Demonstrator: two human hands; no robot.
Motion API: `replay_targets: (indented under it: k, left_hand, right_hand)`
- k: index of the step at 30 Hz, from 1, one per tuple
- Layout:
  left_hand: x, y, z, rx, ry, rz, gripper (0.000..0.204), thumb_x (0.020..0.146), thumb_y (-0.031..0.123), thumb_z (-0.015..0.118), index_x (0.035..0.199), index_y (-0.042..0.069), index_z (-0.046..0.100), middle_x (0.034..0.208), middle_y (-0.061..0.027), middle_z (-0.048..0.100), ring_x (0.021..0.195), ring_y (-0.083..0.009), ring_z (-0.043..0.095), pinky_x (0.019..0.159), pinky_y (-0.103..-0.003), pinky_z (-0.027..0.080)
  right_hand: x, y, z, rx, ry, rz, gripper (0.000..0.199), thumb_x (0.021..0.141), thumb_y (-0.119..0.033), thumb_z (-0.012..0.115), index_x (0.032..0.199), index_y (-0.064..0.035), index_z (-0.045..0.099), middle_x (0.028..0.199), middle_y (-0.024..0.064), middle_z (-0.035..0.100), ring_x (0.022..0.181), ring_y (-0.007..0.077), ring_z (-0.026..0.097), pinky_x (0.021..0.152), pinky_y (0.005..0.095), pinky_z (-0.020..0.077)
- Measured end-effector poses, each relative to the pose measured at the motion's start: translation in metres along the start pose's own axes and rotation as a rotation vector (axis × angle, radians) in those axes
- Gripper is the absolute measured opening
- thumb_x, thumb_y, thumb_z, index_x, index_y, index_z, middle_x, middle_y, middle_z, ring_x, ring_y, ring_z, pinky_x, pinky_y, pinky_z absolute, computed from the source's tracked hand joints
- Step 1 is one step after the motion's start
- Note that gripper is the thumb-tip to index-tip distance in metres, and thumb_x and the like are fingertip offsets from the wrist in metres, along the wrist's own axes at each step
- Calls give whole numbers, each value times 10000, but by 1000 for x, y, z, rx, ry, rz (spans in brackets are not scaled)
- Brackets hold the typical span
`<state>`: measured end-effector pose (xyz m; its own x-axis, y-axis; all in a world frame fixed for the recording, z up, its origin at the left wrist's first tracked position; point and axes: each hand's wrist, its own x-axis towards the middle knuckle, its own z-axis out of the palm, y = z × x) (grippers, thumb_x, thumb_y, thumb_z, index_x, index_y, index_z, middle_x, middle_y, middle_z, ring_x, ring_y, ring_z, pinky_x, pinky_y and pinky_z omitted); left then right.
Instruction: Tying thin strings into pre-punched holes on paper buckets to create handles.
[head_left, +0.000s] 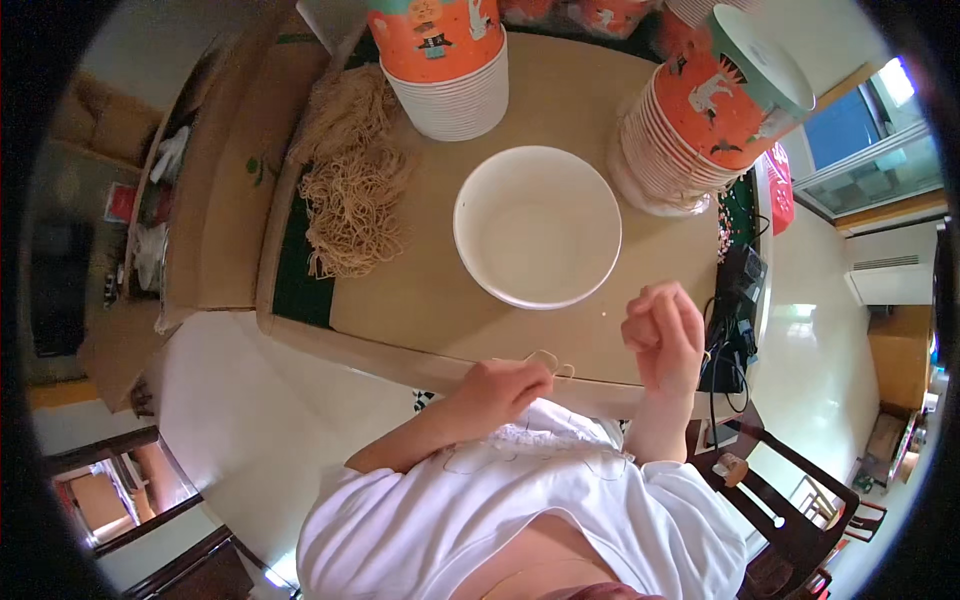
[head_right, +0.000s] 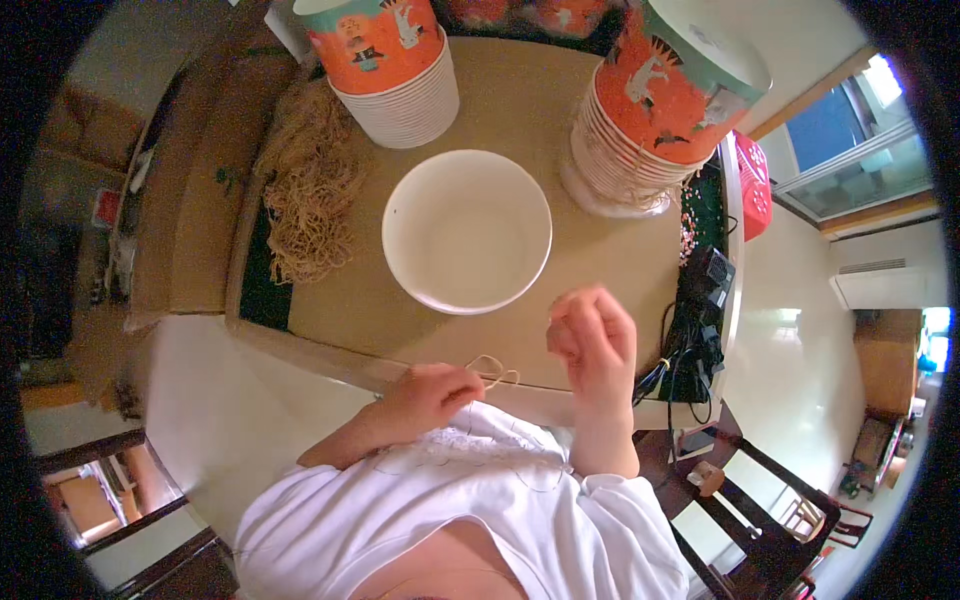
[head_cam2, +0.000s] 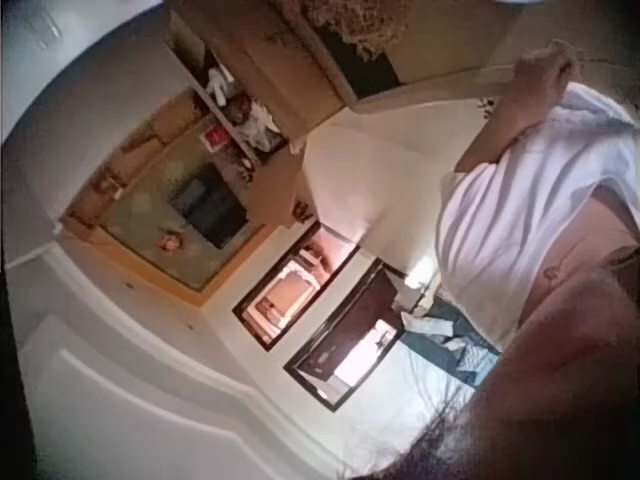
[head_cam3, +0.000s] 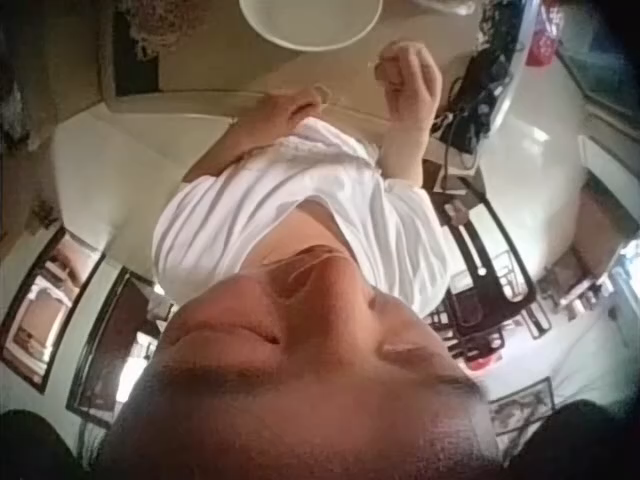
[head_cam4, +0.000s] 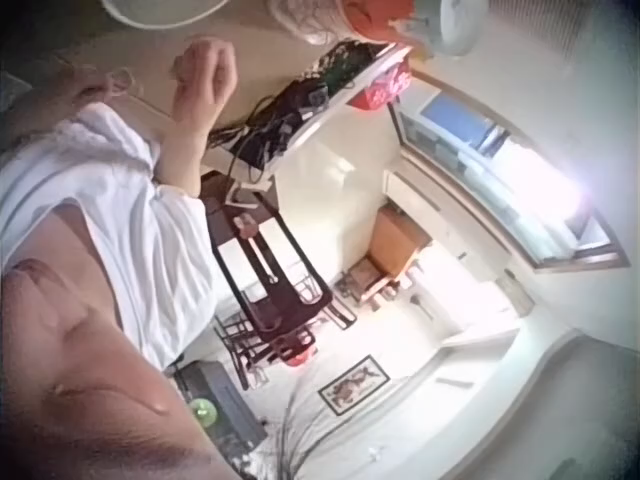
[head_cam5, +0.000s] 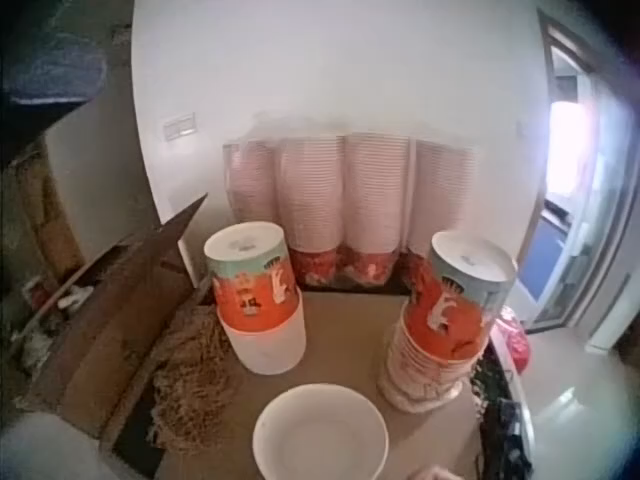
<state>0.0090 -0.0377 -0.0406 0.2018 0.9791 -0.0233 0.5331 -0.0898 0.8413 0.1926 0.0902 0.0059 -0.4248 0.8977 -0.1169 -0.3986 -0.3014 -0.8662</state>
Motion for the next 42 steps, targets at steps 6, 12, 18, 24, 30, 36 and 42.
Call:
replay_targets:
  k: [6, 12, 18, 24, 30, 36, 42]
  left_hand:
    - [11, 17, -13, -264, 400, -62, 159, 838, 16, 652, 929, 58, 528, 733, -76, 618, 618, -151, 631, 533, -305, 482]
    - [13, 23, -12, -47, 307, 131, 218, 808, 33, 688, 874, 87, 487, 711, -65, 593, 603, -230, 620, 521, -346, 482]
    - [12, 20, -2, -53, 138, 142, 237, 792, 37, 705, 849, 77, 479, 713, -71, 595, 599, -259, 618, 522, -366, 478]
    - [9, 16, 0, -144, 361, -12, 244, 817, 34, 690, 871, 65, 455, 714, -85, 610, 600, -246, 632, 515, -363, 476]
    - [16, 22, -5, -133, 315, 11, 227, 842, 40, 671, 867, 68, 448, 666, -69, 574, 567, -221, 601, 492, -355, 455]
    - [15, 21, -4, -80, 312, 61, 204, 850, 55, 666, 844, 69, 463, 670, -68, 577, 565, -239, 593, 497, -354, 456]
    - [18, 15, -3, -42, 400, 70, 244, 824, 49, 702, 817, 68, 458, 683, -48, 590, 524, -147, 531, 480, -295, 418]
  right_hand:
    - [-14, 9, 18, -838, -445, 165, 224, 945, -158, 560, 989, 24, 682, 763, 14, 645, 670, 62, 548, 553, 211, 403]
    - [-24, 29, 19, -121, -198, 337, 170, 948, -98, 567, 960, 44, 660, 875, 33, 665, 746, 86, 572, 635, 254, 468]
    - [-16, 26, 6, 50, -270, 212, 144, 921, -113, 606, 904, 21, 655, 840, 21, 624, 665, 56, 505, 566, 201, 375]
    - [-16, 19, -4, -754, -202, 216, 218, 944, -156, 580, 917, 41, 670, 782, 42, 660, 715, 87, 556, 636, 237, 466]
    - [-19, 35, 2, -578, -280, 438, 313, 975, -255, 543, 895, 17, 677, 737, 10, 618, 666, 71, 542, 596, 228, 441]
    - [-15, 35, -2, -338, -351, 454, 282, 976, -252, 541, 1052, 0, 643, 830, 10, 625, 720, 70, 547, 635, 230, 451]
    - [-15, 41, -5, -211, -328, 403, 329, 977, -212, 523, 1192, 30, 580, 952, 72, 658, 870, 141, 626, 806, 286, 501]
